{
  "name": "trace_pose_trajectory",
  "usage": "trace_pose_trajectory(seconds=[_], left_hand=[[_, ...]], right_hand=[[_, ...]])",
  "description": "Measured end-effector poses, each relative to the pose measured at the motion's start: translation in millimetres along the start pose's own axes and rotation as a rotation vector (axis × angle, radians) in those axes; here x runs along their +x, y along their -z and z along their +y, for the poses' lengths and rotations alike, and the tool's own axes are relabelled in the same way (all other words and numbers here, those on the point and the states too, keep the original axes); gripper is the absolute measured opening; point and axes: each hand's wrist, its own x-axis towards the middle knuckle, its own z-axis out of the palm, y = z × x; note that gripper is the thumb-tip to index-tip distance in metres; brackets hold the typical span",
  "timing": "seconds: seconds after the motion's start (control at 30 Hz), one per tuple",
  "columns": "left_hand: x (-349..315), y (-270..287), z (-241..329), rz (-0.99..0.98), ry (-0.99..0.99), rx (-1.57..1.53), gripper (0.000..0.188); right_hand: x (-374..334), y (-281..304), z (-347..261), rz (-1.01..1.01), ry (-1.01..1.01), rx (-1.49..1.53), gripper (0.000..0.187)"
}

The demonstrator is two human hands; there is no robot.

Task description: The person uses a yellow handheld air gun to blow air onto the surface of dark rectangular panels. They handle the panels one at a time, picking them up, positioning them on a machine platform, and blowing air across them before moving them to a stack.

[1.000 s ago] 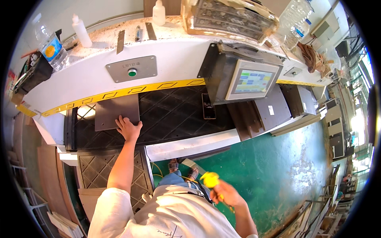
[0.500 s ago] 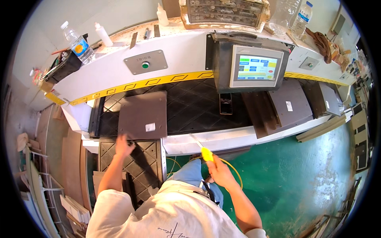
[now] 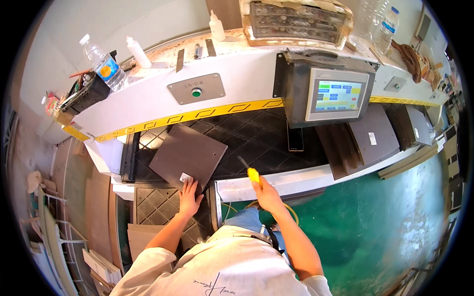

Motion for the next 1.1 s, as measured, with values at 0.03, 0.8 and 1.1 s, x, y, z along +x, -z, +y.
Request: trace_pose_trajectory(seconds=[0.03, 0.8, 1.1], left_hand=[[-2.4, 1.0, -0.7, -0.002, -0.009, 0.001, 0.071], [8.2, 45.3, -20.3, -0.258, -0.315, 0.037, 0.070], [43.2, 51.8, -95.8, -0.002, 0.133, 0.074, 0.064]], right_hand=[[1.4, 4.1, 2.0, -0.069, -0.061, 0.054, 0.040], [-44.3, 10.0, 4.3, -1.010, -0.301, 0.428, 0.035], [-114.4, -23.4, 42.6, -0.436, -0.650, 1.719, 0.052]])
